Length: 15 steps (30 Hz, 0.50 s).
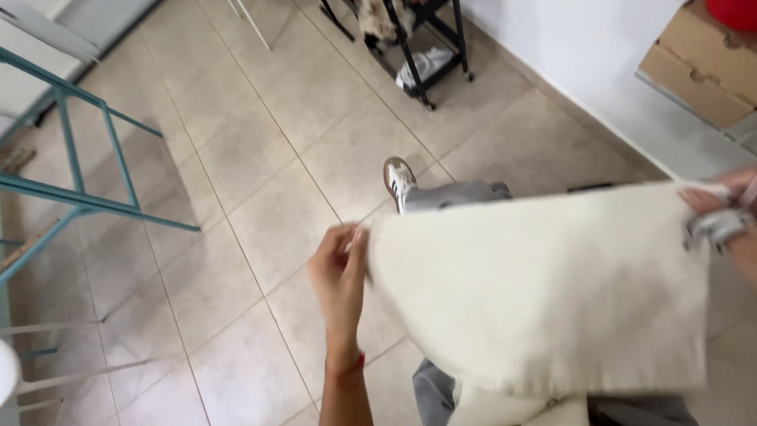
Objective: Cutting a white fabric bag along its edge using a pair of scissors
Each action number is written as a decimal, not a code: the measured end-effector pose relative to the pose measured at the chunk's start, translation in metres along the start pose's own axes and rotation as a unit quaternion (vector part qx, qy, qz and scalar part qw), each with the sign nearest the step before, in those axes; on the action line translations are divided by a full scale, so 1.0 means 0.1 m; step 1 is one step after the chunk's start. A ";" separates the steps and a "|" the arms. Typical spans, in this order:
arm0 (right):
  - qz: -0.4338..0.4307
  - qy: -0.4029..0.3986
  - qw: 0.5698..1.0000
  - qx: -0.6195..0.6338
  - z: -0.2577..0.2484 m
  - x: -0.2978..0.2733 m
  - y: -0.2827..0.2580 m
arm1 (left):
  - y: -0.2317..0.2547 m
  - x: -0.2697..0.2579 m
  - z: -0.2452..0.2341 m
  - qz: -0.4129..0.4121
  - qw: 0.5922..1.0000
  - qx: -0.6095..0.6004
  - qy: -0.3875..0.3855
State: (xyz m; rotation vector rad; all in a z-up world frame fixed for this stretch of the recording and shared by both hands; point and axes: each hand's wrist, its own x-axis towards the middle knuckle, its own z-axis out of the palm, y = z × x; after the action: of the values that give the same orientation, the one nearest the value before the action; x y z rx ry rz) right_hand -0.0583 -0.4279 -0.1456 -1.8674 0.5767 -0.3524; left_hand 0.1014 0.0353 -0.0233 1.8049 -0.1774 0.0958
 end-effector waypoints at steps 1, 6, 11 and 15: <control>0.007 -0.003 1.000 -0.004 0.09 -0.01 -0.03 | -0.14 0.07 0.09 -0.009 1.000 0.001 -0.002; 0.008 0.048 0.999 -0.016 0.36 -0.02 -0.38 | -0.61 0.33 0.39 -0.062 0.997 0.000 -0.050; 0.030 0.040 0.999 0.005 0.38 0.04 -0.38 | -0.80 0.42 0.43 -0.082 0.995 -0.015 -0.051; 0.360 -0.126 0.912 0.150 -0.43 0.96 1.31 | -0.96 0.44 0.16 0.072 0.997 0.019 -0.021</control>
State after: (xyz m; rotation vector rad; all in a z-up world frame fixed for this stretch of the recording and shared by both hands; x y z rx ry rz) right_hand -0.0287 -0.5518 -0.2552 -1.2649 0.9227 0.2755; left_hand 0.1609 0.0383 -0.1117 1.8311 -0.3384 0.1650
